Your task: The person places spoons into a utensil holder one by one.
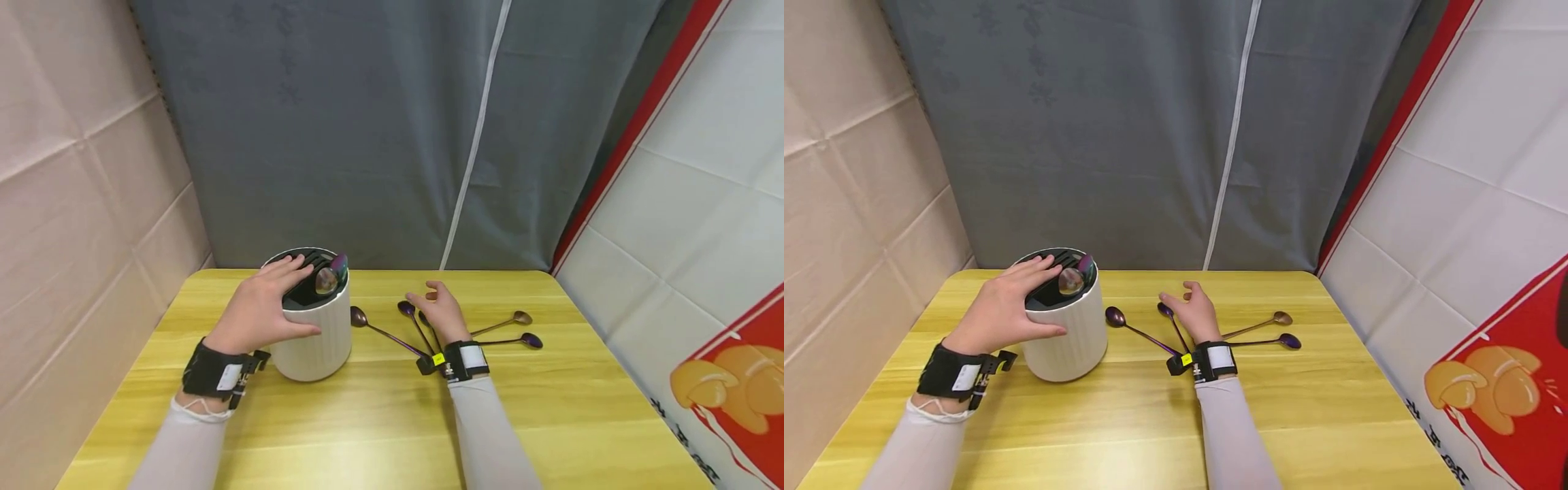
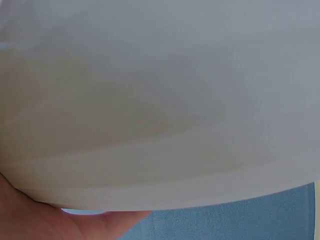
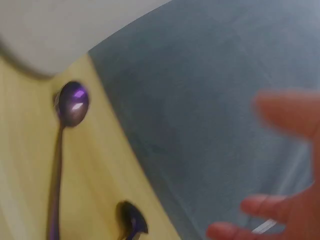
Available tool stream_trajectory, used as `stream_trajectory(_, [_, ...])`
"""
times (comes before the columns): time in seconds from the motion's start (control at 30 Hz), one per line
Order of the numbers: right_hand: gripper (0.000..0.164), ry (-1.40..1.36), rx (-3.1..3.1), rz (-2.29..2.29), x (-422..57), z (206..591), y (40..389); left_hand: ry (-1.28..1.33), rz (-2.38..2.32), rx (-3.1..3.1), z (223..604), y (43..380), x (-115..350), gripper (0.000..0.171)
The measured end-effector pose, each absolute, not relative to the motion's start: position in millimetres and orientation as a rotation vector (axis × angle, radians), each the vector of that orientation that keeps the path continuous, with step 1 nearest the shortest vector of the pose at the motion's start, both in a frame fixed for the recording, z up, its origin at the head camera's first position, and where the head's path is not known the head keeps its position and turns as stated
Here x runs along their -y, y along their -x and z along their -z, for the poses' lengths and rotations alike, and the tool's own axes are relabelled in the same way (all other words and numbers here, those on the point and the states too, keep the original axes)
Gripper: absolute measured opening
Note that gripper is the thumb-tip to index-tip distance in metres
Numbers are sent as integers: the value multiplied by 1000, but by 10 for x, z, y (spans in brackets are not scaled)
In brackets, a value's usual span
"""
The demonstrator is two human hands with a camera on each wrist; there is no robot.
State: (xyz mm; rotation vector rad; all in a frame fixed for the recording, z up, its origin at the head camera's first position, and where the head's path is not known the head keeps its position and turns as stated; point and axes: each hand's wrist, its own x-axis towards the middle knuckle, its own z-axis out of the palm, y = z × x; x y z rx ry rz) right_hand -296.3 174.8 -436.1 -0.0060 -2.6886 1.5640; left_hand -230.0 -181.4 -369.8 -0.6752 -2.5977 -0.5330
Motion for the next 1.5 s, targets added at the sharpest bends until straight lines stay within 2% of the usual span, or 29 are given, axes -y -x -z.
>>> stream_trajectory(0.2, [61,48,2895,-1073,-1634,4538,2965,662,530,2603,3692,2273,1854,105])
stream_trajectory(0.33, [50,32,2942,-906,-1605,4652,3004,658,530,2609,3694,2266,1862,104])
stream_trajectory(0.37, [45,23,2944,-859,-1601,4678,3016,659,530,2608,3694,2267,1862,104])
stream_trajectory(0.47, [15,4,2959,-781,-1587,4739,3045,661,526,2603,3694,2272,1859,104])
stream_trajectory(0.5, [14,-6,2960,-750,-1583,4756,3056,662,525,2602,3695,2273,1858,104])
stream_trajectory(0.6, [36,-28,2952,-707,-1570,4784,3067,665,525,2605,3702,2278,1854,105])
stream_trajectory(0.67, [44,-35,2945,-683,-1561,4797,3064,667,526,2607,3706,2279,1853,105])
stream_trajectory(1.0, [49,-71,2996,-700,-1555,4824,3079,667,526,2610,3697,2284,1836,106])
stream_trajectory(1.13, [42,-86,2995,-913,-1625,4792,3110,662,530,2617,3697,2287,1835,105])
stream_trajectory(1.3, [6,-13,2838,-1514,-1683,4637,3095,660,534,2622,3704,2293,1835,105])
stream_trajectory(1.5, [6,21,2385,-2343,-1707,4419,3079,667,533,2613,3709,2300,1841,105])
